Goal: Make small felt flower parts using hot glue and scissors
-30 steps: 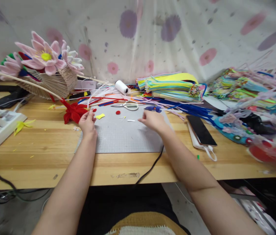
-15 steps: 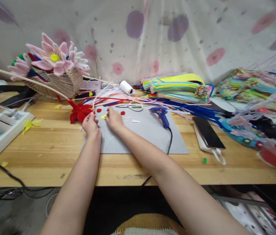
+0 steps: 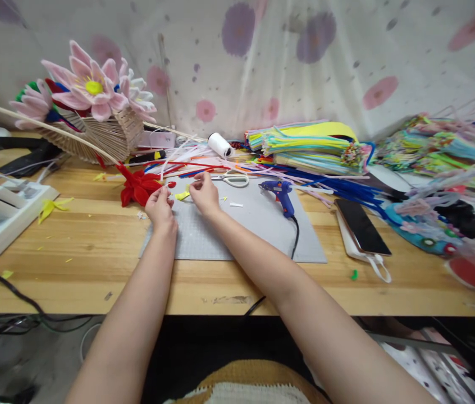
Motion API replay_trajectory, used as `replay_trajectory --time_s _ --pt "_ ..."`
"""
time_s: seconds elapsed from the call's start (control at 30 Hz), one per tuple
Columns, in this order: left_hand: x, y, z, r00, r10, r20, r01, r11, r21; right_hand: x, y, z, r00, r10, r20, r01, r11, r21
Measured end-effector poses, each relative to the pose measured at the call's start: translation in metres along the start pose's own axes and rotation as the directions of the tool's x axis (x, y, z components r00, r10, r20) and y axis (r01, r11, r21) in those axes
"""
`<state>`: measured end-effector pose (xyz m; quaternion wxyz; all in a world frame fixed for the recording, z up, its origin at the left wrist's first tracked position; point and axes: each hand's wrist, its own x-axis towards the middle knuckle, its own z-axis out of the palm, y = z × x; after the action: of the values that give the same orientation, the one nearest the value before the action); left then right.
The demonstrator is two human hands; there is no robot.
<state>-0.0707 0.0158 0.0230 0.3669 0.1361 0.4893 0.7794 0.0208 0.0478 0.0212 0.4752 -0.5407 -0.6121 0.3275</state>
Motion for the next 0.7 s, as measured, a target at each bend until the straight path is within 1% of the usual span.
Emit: replay_trajectory --time_s 0.1,0.17,0.23,0.3,0.37,0.47,0.57,0.63,0.7 --pt "-0.003 -0.002 0.001 0.997 -0.015 0.076 0.012 0.999 0.042 0.002 0.001 -0.021 0.999 0.044 -0.008 -0.042 0.983 0.176" --pt "-0.007 -0.005 0.002 0.989 -0.016 0.146 0.005 0.997 0.076 0.0 0.002 -0.04 0.996 0.087 0.038 -0.094 0.951 0.294" --pt "-0.012 -0.009 0.003 0.974 -0.012 0.227 -0.015 0.993 0.115 -0.004 0.003 -0.059 0.988 0.119 0.097 -0.147 0.915 0.376" --pt "-0.019 -0.013 0.005 0.951 -0.014 0.31 -0.039 0.986 0.163 -0.011 0.007 -0.076 0.981 0.133 0.144 -0.18 0.903 0.389" --pt "-0.027 -0.018 0.006 0.922 -0.023 0.386 -0.066 0.974 0.216 -0.018 0.015 -0.089 0.974 0.132 0.184 -0.192 0.913 0.361" --pt "-0.037 -0.022 0.008 0.865 -0.032 0.5 -0.131 0.949 0.288 -0.028 0.031 -0.097 0.968 0.117 0.222 -0.187 0.927 0.325" --pt "-0.044 -0.024 0.008 0.799 -0.055 0.599 -0.185 0.925 0.332 -0.035 0.043 -0.097 0.975 0.084 0.206 -0.151 0.928 0.339" --pt "-0.045 -0.025 0.007 0.774 -0.071 0.629 -0.199 0.916 0.348 -0.037 0.046 -0.094 0.978 0.059 0.2 -0.131 0.921 0.367" --pt "-0.046 -0.026 0.007 0.765 -0.079 0.639 -0.205 0.911 0.358 -0.038 0.045 -0.092 0.977 0.061 0.204 -0.138 0.912 0.385"
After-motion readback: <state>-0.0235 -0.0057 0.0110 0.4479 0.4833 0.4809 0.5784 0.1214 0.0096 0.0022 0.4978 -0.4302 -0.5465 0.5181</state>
